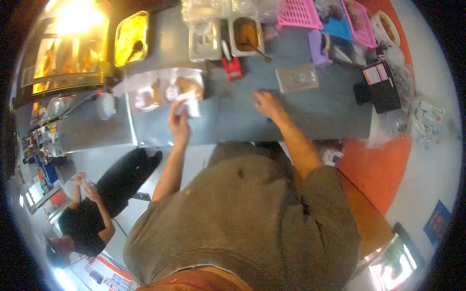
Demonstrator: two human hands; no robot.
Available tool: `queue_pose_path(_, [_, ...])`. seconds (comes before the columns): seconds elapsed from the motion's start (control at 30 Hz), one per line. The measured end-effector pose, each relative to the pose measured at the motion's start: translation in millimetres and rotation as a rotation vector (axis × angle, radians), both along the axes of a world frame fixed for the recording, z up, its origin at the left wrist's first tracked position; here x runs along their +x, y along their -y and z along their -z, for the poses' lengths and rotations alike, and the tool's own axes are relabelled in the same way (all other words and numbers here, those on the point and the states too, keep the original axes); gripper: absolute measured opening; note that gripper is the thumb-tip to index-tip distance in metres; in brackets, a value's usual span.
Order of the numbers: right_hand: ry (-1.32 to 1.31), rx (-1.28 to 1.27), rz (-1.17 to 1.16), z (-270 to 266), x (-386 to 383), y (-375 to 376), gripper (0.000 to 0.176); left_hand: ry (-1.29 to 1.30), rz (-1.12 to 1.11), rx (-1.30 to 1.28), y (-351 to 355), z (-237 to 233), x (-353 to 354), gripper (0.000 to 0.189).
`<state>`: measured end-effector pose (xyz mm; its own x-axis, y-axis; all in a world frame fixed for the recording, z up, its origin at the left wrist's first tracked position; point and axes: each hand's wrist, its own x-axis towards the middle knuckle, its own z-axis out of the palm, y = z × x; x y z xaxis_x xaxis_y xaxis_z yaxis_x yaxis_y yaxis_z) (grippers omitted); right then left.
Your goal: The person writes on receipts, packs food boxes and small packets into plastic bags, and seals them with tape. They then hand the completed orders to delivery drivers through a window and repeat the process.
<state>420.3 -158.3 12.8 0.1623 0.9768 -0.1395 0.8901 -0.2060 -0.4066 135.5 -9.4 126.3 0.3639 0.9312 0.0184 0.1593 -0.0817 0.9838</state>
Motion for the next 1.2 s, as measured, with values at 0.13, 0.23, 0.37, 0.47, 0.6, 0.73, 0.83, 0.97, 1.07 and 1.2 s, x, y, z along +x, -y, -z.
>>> queue_pose_path(0.13, [-0.866,-0.009,0.47,-24,20,45,0.041,-0.145,0.258,-0.164,88,52,94,0.032])
queue_pose_path(0.23, [-2.149,0.291,1.057,-61,41,77,0.028,-0.287,0.28,0.059,115,110,138,0.044])
queue_pose_path(0.37, [-1.802,0.223,1.031,-52,51,100,0.026,-0.54,0.317,0.108,123,106,154,0.048])
queue_pose_path(0.47, [-1.791,0.142,1.142,-29,49,103,0.035,-0.735,0.344,0.179,127,101,147,0.048])
queue_pose_path(0.6, [-1.571,0.106,0.956,-28,28,107,0.049,-0.891,0.225,0.422,128,98,134,0.051])
queue_pose_path(0.73, [-1.511,0.093,0.64,-28,18,119,0.052,-0.885,0.12,0.447,129,105,116,0.054])
queue_pose_path(0.83, [-1.304,0.255,0.709,-11,9,119,0.052,-0.86,0.163,0.469,126,109,112,0.059])
queue_pose_path(0.97, [-1.12,0.356,0.777,-4,-10,101,0.03,-0.858,0.143,0.449,126,111,113,0.06])
queue_pose_path(1.07, [-0.903,0.305,0.694,-2,-25,78,0.034,-0.862,0.139,0.447,126,110,114,0.061])
queue_pose_path(1.2, [-0.556,0.592,0.397,9,-35,48,0.023,-0.904,0.13,0.483,123,109,118,0.063])
